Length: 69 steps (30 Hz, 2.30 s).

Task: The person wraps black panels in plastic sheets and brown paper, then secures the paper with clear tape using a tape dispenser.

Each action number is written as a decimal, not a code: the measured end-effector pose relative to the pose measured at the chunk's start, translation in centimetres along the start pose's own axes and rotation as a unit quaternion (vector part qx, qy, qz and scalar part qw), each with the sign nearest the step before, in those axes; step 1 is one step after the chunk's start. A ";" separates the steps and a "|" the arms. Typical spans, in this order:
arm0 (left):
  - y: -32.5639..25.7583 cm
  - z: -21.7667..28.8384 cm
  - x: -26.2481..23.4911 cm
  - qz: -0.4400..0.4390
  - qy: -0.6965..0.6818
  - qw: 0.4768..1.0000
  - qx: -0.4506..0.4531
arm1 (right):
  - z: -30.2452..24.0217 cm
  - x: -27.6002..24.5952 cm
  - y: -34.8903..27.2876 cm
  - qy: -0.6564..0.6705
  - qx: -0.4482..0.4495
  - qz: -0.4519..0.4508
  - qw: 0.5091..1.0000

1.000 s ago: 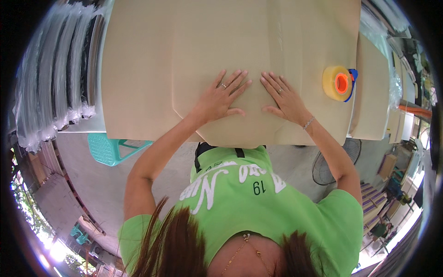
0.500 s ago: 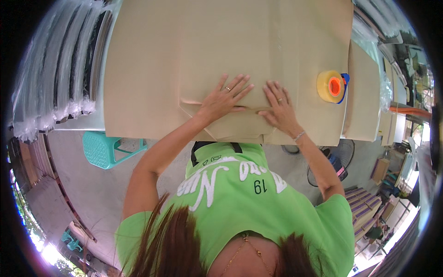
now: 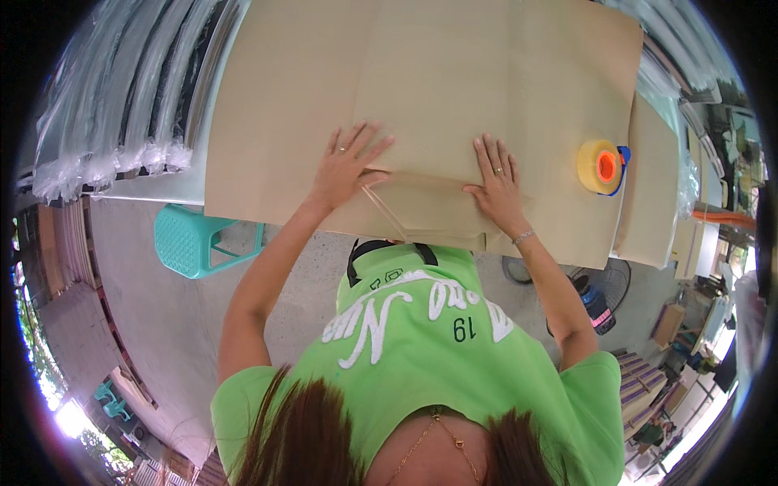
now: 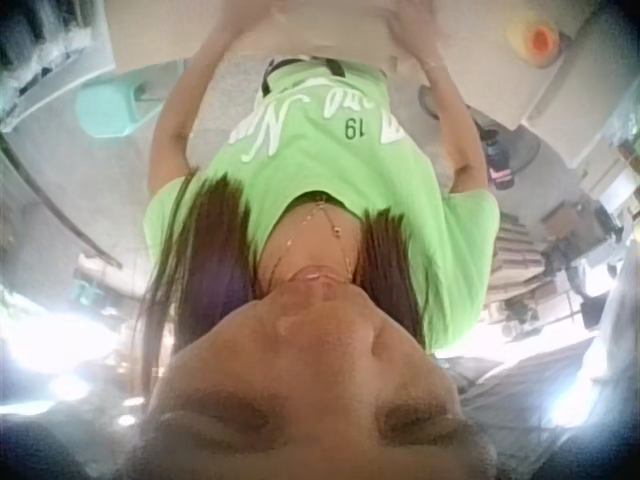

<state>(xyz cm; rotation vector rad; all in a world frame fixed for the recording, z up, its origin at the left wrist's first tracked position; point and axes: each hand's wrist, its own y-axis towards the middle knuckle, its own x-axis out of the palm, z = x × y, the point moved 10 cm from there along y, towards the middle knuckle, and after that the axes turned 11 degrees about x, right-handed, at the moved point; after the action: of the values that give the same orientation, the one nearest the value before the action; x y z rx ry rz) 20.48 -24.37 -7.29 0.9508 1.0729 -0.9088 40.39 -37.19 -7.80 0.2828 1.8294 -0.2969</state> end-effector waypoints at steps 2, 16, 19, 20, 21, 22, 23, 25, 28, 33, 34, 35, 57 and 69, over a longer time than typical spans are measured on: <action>-1.7 -2.0 0.3 0.037 -0.167 0.985 -0.020 | -0.1 0.0 0.2 -0.002 -0.002 0.003 1.000; -1.2 -4.9 2.0 -0.064 -0.244 0.951 -0.177 | -0.5 0.1 0.5 0.005 0.015 -0.034 0.999; -1.2 -4.9 1.3 -0.042 -0.245 0.951 -0.184 | -0.5 0.2 0.4 -0.004 0.017 -0.034 0.999; -1.6 -4.9 1.1 -0.014 -0.242 0.953 -0.184 | -0.6 0.1 0.6 0.002 0.014 -0.030 0.999; -2.1 -4.7 1.2 0.012 -0.241 0.953 -0.182 | -0.6 0.1 0.5 0.007 0.014 -0.029 0.999; -3.0 -4.9 1.0 0.055 -0.228 0.947 -0.221 | -0.7 -0.1 0.8 0.014 0.012 -0.023 1.000; -4.3 -4.2 1.0 0.098 -0.214 0.937 -0.259 | -0.7 0.0 0.8 0.010 0.015 -0.026 0.999; -6.7 -3.9 2.0 0.166 -0.241 0.894 -0.339 | -0.4 0.0 0.7 0.000 0.025 -0.031 0.999; -9.0 -4.1 3.7 0.244 -0.328 0.804 -0.431 | -0.5 0.1 0.8 -0.004 0.020 -0.028 0.999; -9.3 -4.5 2.7 0.279 -0.330 0.783 -0.447 | -0.3 0.4 0.7 -0.022 0.034 -0.049 0.998; -9.0 -4.8 3.0 0.236 -0.344 0.791 -0.448 | -0.2 0.5 0.5 -0.024 0.038 -0.057 0.997; -8.8 -5.4 3.3 0.193 -0.357 0.796 -0.448 | -0.2 0.2 0.5 -0.014 0.036 -0.051 0.998; -2.7 7.2 1.8 0.033 0.021 0.998 0.051 | -0.3 -0.7 0.4 0.022 0.019 -0.034 0.999; 5.2 5.5 1.0 -0.079 -0.037 0.909 0.407 | 9.9 -3.5 -2.3 -0.114 0.100 -0.020 0.988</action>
<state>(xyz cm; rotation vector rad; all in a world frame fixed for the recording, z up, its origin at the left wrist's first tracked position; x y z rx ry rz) 27.15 -27.96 -6.30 1.5038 0.6932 -1.5721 49.49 -42.92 -6.91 0.3373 1.5818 -0.5208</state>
